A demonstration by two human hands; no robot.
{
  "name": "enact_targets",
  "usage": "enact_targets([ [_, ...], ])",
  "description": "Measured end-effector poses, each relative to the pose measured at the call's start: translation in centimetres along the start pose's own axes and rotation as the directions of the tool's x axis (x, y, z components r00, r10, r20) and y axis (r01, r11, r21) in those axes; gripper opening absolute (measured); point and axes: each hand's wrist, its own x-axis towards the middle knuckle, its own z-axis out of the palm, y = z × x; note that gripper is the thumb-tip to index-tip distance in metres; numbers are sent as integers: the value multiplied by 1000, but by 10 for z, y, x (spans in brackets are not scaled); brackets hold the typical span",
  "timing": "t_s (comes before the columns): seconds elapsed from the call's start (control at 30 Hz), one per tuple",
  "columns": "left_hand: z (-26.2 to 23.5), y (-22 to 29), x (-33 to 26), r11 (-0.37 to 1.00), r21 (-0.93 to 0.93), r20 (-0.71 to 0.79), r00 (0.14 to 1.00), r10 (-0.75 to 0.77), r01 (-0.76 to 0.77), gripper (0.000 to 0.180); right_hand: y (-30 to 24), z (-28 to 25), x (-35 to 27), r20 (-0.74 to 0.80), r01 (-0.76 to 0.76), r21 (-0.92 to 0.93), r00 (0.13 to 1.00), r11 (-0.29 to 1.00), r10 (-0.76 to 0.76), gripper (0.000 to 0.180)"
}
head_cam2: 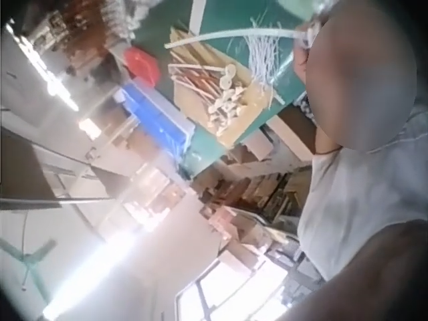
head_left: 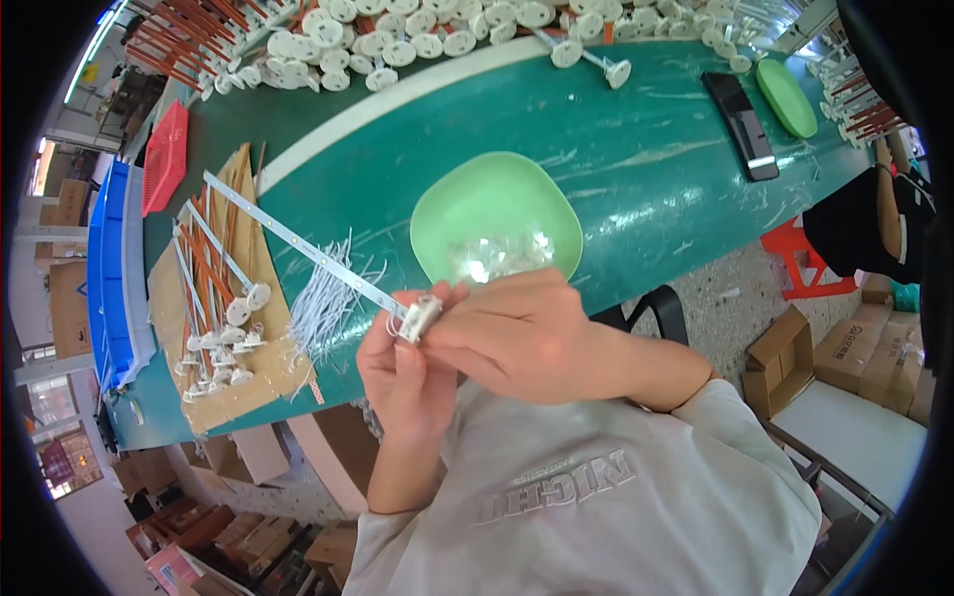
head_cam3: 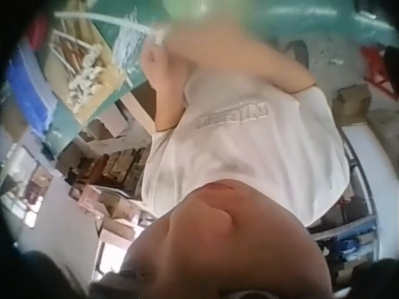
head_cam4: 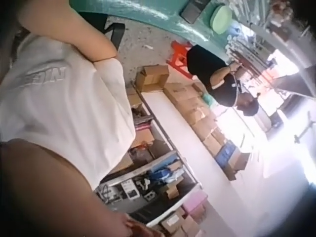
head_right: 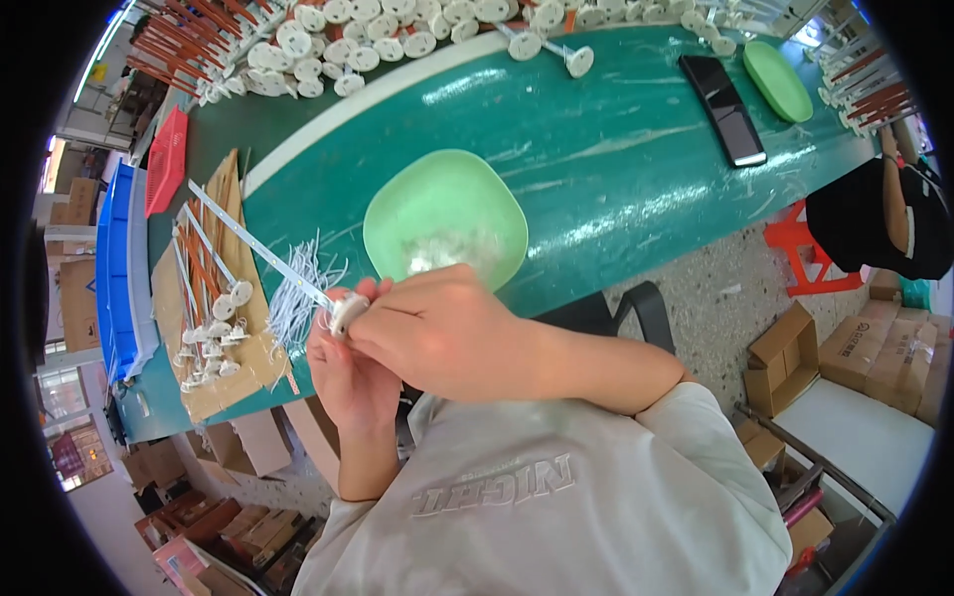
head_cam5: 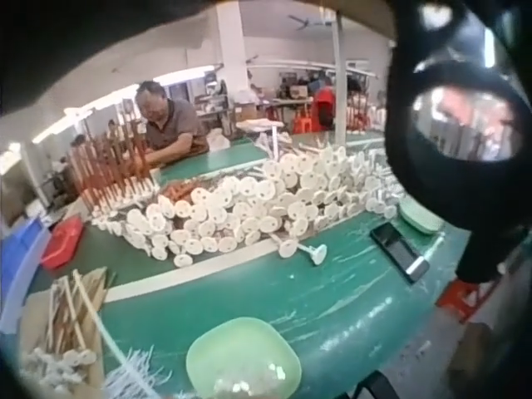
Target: Assembling LED light strips onto circular plastic bases by manually fastening components.
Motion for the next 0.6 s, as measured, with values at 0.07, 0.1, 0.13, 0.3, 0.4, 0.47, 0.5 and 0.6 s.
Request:
enact_targets([
  [0.07, 1, 6, -3, 999, -29, 12, 1000, 16, -16, 46, -6, 5, 0, -20, -23, 18, 1000, 1000, 23, 15],
  [0.1, 1, 11, -3, 1000, -8, 6, 1000, 0, 0, 46, -7, 7, 2, -39, -62, 47, 997, 997, 63, 14],
  [0.13, 1, 14, -3, 1000, 11, 1, 1000, -20, 20, 46, -8, 9, 2, -42, -50, 31, 998, 998, 51, 14],
  [0.3, -23, 40, 5, 912, 408, -57, 996, 63, -35, 38, -7, -5, 13, -12, -9, -15, 1000, 1000, 9, 15],
  [0.4, -73, 88, 27, 412, 911, -193, 905, 380, 22, 34, 1, -33, 20, -25, 21, -177, 999, 984, -26, 15],
  [0.47, -97, 124, 36, -17, 986, -134, 839, 527, 167, 34, 20, -55, 23, -22, 13, -234, 1000, 972, -19, 15],
  [0.5, -100, 141, 40, -231, 929, -119, 826, 551, 287, 35, 33, -66, 26, -25, -8, -285, 1000, 958, 1, 14],
  [0.6, -129, 173, 45, -449, 808, -130, 859, 496, 381, 43, 60, -96, 50, 14, -30, -377, 999, 926, 38, 12],
])
